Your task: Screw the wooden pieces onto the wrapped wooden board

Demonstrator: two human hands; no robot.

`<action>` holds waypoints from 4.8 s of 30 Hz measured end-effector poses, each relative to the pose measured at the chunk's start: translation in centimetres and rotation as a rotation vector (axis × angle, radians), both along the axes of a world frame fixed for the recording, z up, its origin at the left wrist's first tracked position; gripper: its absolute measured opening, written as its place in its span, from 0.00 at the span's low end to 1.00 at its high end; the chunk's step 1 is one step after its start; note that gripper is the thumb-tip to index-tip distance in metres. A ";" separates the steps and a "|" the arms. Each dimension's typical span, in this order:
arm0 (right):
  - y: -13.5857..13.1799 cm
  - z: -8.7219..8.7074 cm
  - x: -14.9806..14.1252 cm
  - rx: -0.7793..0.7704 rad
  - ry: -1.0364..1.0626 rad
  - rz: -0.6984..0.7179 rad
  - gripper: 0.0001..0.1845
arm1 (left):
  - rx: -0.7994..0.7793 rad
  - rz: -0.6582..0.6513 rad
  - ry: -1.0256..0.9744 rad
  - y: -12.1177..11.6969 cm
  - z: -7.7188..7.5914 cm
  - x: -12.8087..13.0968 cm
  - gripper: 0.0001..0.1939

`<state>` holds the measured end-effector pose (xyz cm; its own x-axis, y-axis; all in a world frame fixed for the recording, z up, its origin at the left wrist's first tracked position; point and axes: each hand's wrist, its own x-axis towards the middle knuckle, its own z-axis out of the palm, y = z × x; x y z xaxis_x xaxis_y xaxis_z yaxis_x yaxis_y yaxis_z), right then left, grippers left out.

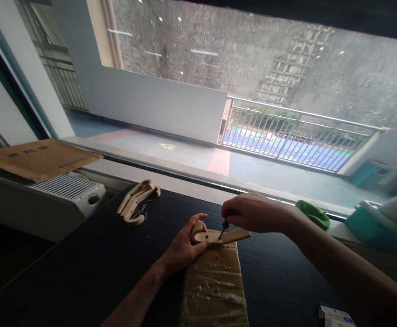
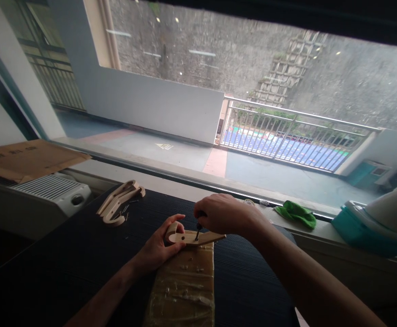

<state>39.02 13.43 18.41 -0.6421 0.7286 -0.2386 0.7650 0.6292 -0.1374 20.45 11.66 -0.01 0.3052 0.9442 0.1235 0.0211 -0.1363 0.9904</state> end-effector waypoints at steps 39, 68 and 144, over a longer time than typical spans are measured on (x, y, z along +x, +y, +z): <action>0.0 -1.2 0.2 -0.002 -0.017 -0.034 0.13 | -0.012 0.002 -0.002 0.0 0.0 0.0 0.30; 0.1 -0.2 0.3 -0.038 -0.001 -0.016 0.13 | 0.002 -0.004 0.014 -0.1 0.5 -0.1 0.29; 0.7 -1.8 0.6 0.076 0.125 -0.063 0.16 | 0.001 -0.015 0.017 -0.1 0.4 -0.1 0.28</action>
<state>39.64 14.09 16.60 -0.6159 0.7812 -0.1020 0.7831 0.5929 -0.1880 20.31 11.55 0.41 0.3213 0.9394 0.1194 0.0355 -0.1380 0.9898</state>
